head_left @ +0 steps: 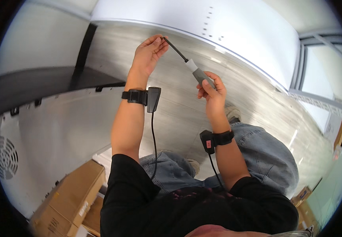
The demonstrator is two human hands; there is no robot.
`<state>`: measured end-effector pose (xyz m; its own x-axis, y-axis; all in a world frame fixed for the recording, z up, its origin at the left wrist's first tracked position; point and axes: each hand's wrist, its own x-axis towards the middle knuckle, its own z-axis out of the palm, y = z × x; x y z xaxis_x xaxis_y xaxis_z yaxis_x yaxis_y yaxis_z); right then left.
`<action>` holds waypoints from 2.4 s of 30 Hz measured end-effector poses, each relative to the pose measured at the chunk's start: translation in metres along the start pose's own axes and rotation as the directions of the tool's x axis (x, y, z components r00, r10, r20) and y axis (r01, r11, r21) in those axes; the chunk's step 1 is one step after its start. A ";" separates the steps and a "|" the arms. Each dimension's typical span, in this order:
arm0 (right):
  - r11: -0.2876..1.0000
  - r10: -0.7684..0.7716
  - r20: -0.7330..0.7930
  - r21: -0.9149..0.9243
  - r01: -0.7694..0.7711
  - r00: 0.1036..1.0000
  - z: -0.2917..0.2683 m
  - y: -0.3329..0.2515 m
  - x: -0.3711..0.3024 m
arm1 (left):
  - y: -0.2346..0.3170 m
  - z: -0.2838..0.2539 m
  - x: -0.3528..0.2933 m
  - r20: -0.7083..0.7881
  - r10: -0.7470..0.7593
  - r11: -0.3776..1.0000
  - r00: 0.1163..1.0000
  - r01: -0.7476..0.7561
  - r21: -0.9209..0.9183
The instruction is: The person wipes the interior of an electronic device with a blue cloth, then picks up a metal backplate and uses a screwdriver to fasten it to the device. The person secures multiple screws along the edges of the backplate.
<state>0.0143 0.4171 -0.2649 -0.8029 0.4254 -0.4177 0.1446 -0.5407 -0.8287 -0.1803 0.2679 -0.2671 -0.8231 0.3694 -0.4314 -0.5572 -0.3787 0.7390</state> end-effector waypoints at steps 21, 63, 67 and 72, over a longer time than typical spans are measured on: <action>0.875 -0.095 0.355 -0.415 0.248 0.930 0.045 -0.015 -0.002 | 0.051 -0.084 -0.110 -0.278 0.122 0.957 0.953 -0.040 0.286; 0.828 0.145 0.489 -0.535 0.165 0.860 0.084 0.134 -0.036 | -0.009 -0.199 -0.117 -0.403 -0.189 0.894 0.896 -0.013 -0.448; 0.817 0.170 0.469 -0.559 0.142 0.867 0.085 0.132 -0.040 | -0.008 -0.197 -0.118 -0.404 -0.184 0.907 0.896 -0.003 -0.421; 0.820 0.136 0.473 -0.547 0.169 0.871 0.086 0.134 -0.041 | -0.006 -0.195 -0.117 -0.411 -0.206 0.899 0.888 0.006 -0.438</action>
<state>0.0168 0.2645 -0.3267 -0.9527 -0.0463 -0.3003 0.2994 0.0251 -0.9538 -0.1022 0.0610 -0.3219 -0.6610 0.0572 -0.7482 -0.5539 -0.7099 0.4350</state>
